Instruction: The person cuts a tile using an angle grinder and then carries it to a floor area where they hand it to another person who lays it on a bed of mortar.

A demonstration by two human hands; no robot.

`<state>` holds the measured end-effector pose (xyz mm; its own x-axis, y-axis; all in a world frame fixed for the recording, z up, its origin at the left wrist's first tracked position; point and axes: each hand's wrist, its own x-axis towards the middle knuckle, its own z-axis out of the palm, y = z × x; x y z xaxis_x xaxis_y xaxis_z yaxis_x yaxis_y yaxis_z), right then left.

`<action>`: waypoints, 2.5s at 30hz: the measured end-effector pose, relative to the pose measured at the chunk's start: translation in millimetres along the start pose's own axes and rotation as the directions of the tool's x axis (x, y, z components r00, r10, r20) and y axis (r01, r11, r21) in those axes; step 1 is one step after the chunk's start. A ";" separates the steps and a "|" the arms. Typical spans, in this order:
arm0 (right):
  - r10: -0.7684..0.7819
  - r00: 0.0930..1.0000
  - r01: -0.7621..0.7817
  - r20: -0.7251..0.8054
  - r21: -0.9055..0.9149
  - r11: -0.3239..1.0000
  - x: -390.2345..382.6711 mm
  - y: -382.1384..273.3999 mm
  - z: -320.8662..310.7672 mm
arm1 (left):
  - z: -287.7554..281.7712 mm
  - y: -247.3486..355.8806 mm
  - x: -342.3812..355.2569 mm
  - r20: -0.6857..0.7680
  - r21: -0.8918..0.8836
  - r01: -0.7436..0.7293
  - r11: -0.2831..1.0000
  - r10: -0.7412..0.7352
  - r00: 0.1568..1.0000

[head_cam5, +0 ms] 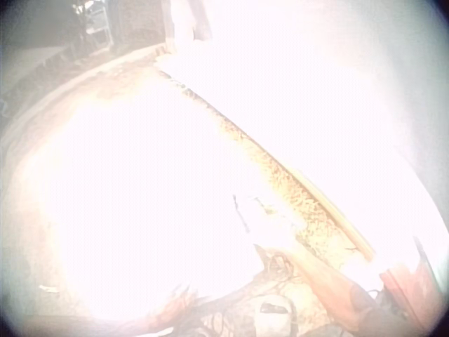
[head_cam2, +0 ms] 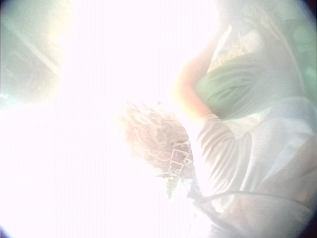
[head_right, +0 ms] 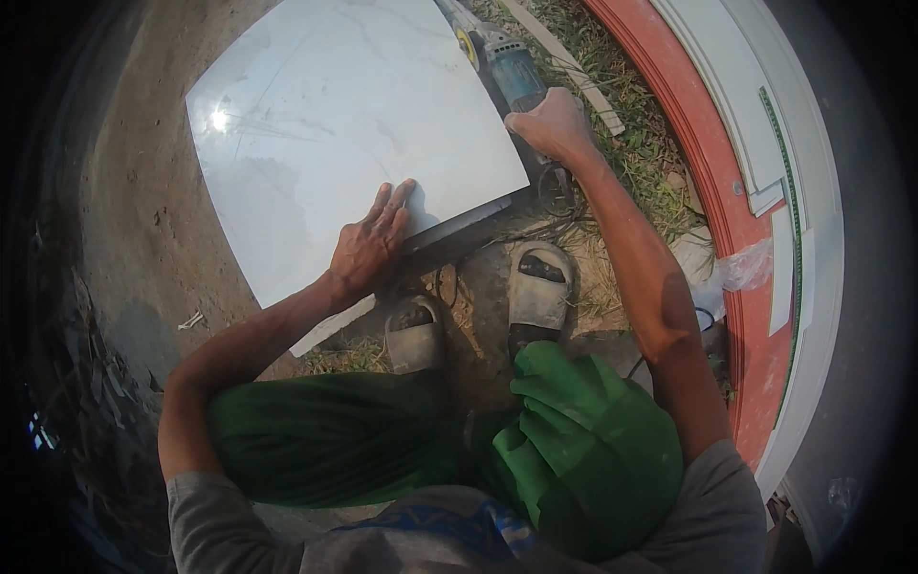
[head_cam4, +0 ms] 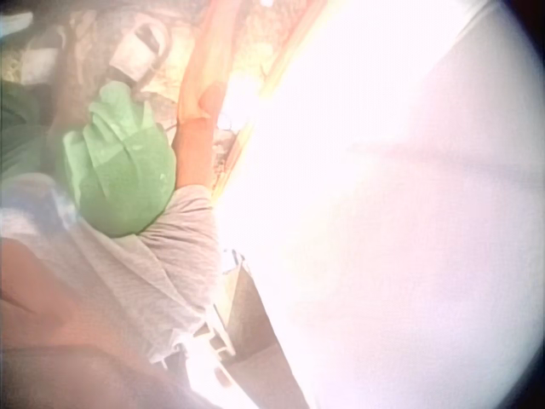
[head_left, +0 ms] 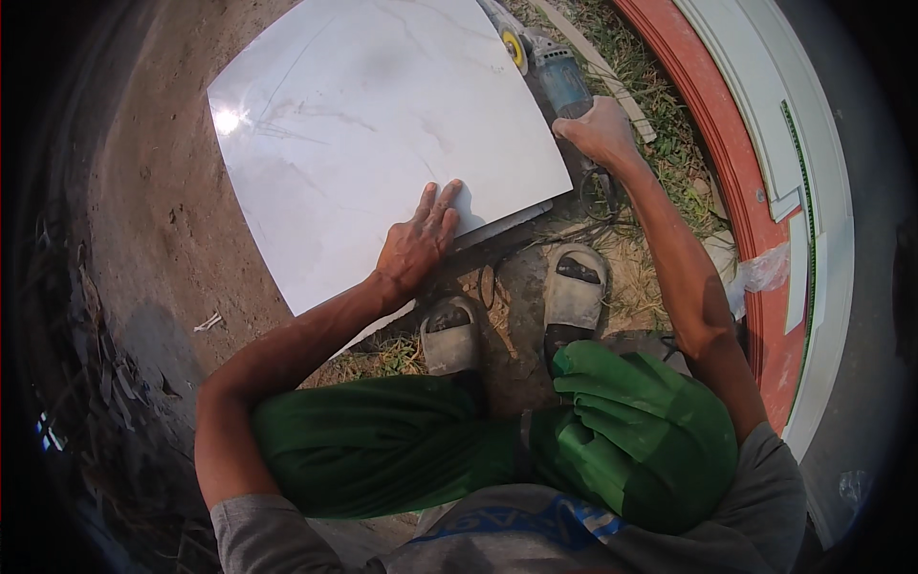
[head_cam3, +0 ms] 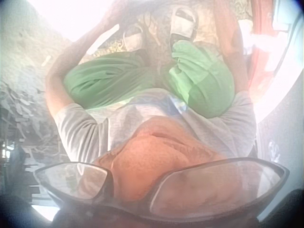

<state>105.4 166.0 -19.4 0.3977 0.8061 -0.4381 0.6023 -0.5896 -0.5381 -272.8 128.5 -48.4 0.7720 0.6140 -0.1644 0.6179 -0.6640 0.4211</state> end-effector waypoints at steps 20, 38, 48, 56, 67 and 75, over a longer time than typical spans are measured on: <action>-0.072 0.994 0.076 -0.078 0.047 0.996 17.2 8.3 12.1 | -7.7 4.5 2.8 0.011 -0.053 0.046 0.998 -0.046 0.999; 0.000 0.996 -0.001 0.091 0.009 1.000 20.9 -15.7 -3.9 | -3.7 1.3 -0.1 0.087 0.005 0.038 0.999 -0.039 0.995; -0.128 0.985 0.134 -0.113 0.048 0.990 41.1 3.2 20.5 | -8.3 2.7 0.3 0.075 -0.014 0.006 1.000 -0.005 0.997; -0.043 0.998 0.041 -0.035 -0.041 0.998 47.5 -1.7 13.0 | -6.3 6.4 2.6 0.027 -0.207 0.157 0.966 -0.155 0.988; -0.084 0.996 0.084 -0.042 0.009 0.996 42.7 -16.3 4.8 | -14.1 12.8 6.0 0.056 -0.226 0.185 0.956 -0.177 0.983; -0.119 0.992 0.121 -0.045 0.050 0.991 47.1 -19.1 7.7 | -13.4 8.8 4.8 0.114 -0.084 0.096 0.992 -0.086 0.990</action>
<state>107.3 214.8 -35.4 0.3539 0.8719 -0.3385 0.6109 -0.4895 -0.6222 -265.6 131.4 -33.5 0.7281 0.6161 -0.3004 0.6740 -0.5640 0.4771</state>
